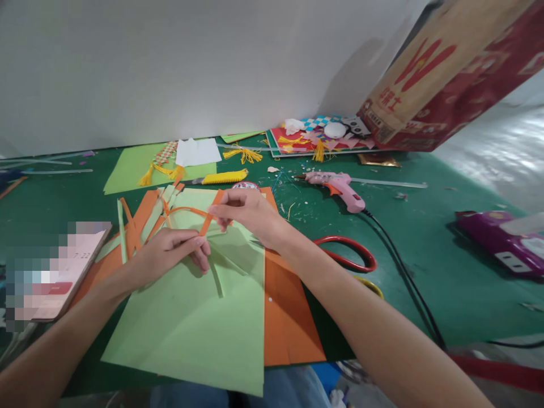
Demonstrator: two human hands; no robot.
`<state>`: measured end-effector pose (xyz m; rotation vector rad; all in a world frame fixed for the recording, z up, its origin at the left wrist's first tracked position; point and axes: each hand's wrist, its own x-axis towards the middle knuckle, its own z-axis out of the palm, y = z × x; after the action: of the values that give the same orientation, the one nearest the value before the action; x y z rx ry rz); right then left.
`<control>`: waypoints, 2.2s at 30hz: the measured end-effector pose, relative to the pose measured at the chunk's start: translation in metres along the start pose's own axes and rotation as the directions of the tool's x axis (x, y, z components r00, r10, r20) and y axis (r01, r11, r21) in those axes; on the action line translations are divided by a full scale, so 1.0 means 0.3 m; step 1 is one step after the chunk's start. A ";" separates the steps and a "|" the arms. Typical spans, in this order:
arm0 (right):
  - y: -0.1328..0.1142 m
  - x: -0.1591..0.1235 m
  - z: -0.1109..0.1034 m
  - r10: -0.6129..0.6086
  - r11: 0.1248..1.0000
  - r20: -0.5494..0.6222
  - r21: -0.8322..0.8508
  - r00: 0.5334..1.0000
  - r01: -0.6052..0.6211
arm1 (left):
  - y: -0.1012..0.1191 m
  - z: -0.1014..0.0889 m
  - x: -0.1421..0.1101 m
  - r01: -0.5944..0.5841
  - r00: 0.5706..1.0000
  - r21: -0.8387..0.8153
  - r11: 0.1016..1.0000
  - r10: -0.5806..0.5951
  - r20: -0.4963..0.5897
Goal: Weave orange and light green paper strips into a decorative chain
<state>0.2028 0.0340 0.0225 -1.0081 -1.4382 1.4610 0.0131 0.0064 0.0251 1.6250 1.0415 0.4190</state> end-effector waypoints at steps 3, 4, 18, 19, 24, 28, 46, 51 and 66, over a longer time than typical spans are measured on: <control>-0.005 0.004 -0.015 -0.031 0.997 -0.033 0.065 0.999 0.033 | 0.002 0.000 -0.002 -0.005 1.000 -0.005 1.000 0.005 0.022; -0.005 0.005 -0.018 -0.036 0.996 -0.046 0.080 0.998 0.039 | 0.003 -0.001 -0.003 -0.002 1.000 -0.003 1.000 0.003 0.026; -0.012 -0.001 -0.018 -0.092 0.983 -0.048 0.152 0.995 0.098 | -0.006 -0.004 -0.001 -0.016 0.999 0.006 1.000 0.016 0.050; -0.013 -0.001 -0.017 -0.106 0.984 -0.057 0.140 0.993 0.113 | -0.005 -0.005 -0.001 -0.018 0.999 0.012 1.000 0.017 0.043; -0.015 -0.001 -0.020 -0.157 0.972 -0.194 0.143 0.968 0.186 | 0.011 -0.016 -0.002 -0.043 0.995 0.096 0.994 0.052 -0.091; -0.012 0.009 -0.039 -0.151 0.967 -0.305 0.153 0.940 0.205 | 0.007 -0.025 -0.003 -0.036 0.969 0.166 0.985 0.075 -0.236; 0.021 0.011 0.004 0.056 0.725 -0.152 -0.673 0.987 -0.145 | -0.112 -0.116 0.044 0.031 0.781 0.767 0.641 0.463 -0.419; 0.030 0.014 -0.001 0.028 0.678 -0.151 -0.724 0.988 -0.129 | -0.140 -0.115 0.053 0.018 0.861 0.806 0.591 0.401 -0.313; 0.119 0.024 0.003 -0.337 0.310 0.360 -0.830 0.870 0.463 | -0.103 -0.122 0.046 0.122 0.827 0.636 0.762 0.276 -0.489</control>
<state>0.1987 0.0406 -0.0130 -1.0138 -2.4631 0.2343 -0.0187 0.0396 0.0057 2.2461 1.7052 0.6743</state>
